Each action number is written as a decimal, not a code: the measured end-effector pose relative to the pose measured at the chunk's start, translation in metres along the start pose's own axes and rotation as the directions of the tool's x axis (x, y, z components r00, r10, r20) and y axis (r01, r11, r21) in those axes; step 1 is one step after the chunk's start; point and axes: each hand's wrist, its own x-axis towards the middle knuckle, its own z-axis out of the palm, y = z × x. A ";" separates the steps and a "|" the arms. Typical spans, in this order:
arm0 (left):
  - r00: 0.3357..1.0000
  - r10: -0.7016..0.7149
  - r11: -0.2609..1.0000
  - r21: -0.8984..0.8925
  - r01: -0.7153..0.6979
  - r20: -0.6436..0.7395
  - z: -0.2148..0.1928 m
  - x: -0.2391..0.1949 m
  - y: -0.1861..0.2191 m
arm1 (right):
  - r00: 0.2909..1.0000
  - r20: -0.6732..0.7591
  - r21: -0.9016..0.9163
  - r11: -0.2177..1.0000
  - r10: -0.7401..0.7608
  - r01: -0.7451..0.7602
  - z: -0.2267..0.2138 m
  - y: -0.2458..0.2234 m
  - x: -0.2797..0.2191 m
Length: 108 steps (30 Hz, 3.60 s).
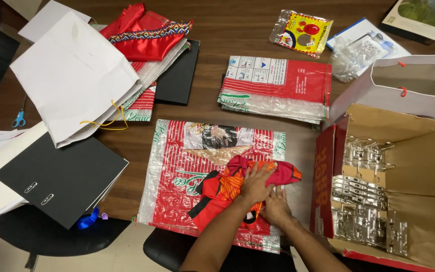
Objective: The person folds a red and orange patterned cloth on a large red and white plastic bag placed on a table. They repeatedly smooth, fold, and adjust the cloth and the bag, stacking the folded items on the table.
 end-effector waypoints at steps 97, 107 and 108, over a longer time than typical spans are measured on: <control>0.867 -0.011 -0.055 -0.865 -0.499 -0.499 -0.293 -0.085 -0.308 | -0.139 -0.971 0.090 0.838 0.193 0.539 -0.226 -0.147 -0.219; 0.525 0.560 -0.079 -0.672 -0.736 -0.641 -0.189 -0.101 -0.367 | 0.517 -0.716 0.653 0.188 0.470 0.733 -0.093 -0.122 -0.139; 0.396 0.635 -0.124 -0.594 -0.795 -0.664 -0.183 -0.100 -0.369 | 0.509 -0.700 0.610 0.048 0.500 0.791 -0.093 -0.120 -0.141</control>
